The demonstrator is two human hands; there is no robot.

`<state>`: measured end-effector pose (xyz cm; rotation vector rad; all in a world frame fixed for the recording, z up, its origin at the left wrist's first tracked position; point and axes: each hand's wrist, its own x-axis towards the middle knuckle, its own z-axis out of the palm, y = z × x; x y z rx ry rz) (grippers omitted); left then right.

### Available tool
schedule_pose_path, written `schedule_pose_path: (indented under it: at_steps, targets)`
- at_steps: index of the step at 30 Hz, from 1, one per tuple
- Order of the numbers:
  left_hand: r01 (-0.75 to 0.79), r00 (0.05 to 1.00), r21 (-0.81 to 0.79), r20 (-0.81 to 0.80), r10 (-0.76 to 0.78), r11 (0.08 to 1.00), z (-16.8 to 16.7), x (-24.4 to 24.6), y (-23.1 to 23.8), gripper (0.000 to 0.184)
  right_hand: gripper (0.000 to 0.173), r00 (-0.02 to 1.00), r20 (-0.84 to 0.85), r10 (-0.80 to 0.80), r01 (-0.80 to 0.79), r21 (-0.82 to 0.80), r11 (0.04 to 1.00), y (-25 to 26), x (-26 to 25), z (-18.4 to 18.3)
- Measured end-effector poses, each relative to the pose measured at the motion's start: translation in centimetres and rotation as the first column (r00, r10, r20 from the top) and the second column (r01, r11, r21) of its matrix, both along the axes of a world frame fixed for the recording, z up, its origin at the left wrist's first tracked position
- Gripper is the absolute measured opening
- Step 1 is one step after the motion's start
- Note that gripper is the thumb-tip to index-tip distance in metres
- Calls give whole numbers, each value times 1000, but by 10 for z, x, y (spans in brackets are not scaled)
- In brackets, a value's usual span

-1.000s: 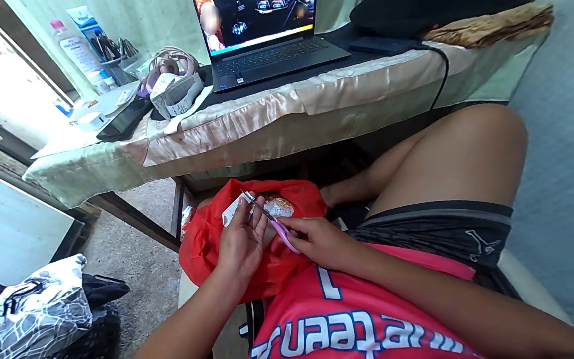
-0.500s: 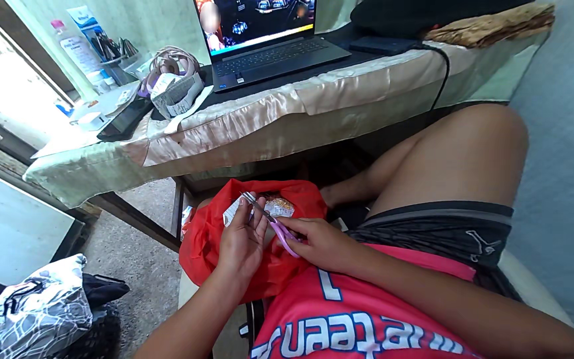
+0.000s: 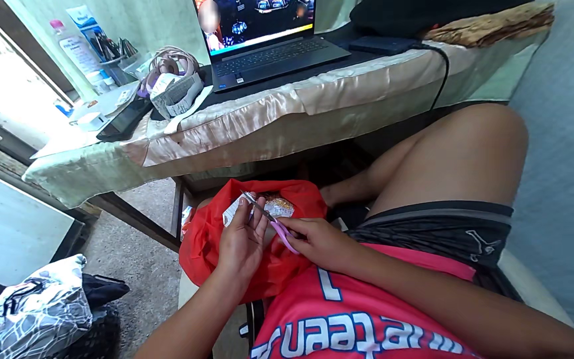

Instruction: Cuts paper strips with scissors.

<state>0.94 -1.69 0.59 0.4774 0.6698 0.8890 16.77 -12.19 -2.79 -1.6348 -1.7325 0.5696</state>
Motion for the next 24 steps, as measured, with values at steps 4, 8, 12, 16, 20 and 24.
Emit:
schedule_pose_path:
  at_steps: [4, 8, 12, 16, 20, 24]
  targets:
    - [7, 1000, 5, 12, -7, 1000, -1, 0, 0, 33, 43, 1000, -5, 4, -4, -6, 1000, -1, -1, 1]
    - [5, 1000, 18, 2, -5, 1000, 0, 0, 0, 32, 40, 1000, 21, -2, 2, 9, 1000, 0, 0, -1]
    - [11, 1000, 11, 9, -11, 1000, 0, 1, -1, 32, 43, 1000, -1, 11, -11, 5, 1000, -1, 0, 1]
    - [21, 1000, 9, 18, -21, 1000, 0, 0, -1, 33, 41, 1000, 14, 3, -3, 3, 1000, -1, 0, 2]
    - [22, 1000, 13, 16, -23, 1000, 0, 0, -1, 34, 41, 1000, 15, 1, -1, -18, 1000, 0, 0, 2]
    - [23, 1000, 10, 10, -23, 1000, 0, 0, -3, 33, 45, 1000, 10, 12, -11, -38, 999, -2, -1, 4]
